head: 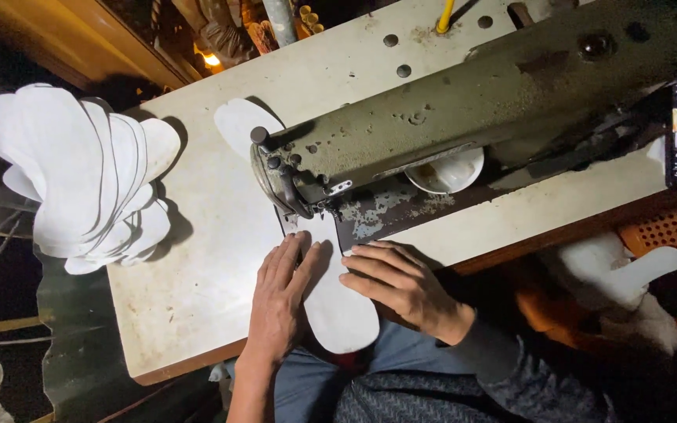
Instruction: Sewing the edges or components of shoe insoles using an industrial sewing machine.
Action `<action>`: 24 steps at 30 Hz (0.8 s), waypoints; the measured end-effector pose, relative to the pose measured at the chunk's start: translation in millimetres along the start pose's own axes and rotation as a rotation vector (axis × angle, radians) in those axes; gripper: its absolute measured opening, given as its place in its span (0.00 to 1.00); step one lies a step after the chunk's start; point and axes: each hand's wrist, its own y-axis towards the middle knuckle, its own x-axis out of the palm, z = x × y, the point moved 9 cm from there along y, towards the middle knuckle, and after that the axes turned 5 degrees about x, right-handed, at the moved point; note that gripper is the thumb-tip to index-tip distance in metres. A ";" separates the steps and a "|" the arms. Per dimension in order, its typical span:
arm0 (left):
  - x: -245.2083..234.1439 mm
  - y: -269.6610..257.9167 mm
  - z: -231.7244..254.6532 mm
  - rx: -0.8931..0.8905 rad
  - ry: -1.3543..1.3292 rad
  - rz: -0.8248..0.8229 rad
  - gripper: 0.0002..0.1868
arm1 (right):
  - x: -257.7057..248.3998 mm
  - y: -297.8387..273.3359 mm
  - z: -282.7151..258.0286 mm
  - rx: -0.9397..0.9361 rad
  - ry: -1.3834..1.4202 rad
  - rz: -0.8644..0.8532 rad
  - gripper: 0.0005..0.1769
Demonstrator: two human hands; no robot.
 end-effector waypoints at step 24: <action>-22.0 0.3 -1.5 0.032 -0.095 0.286 0.21 | 15.0 6.6 -1.9 -0.008 -0.174 0.007 0.16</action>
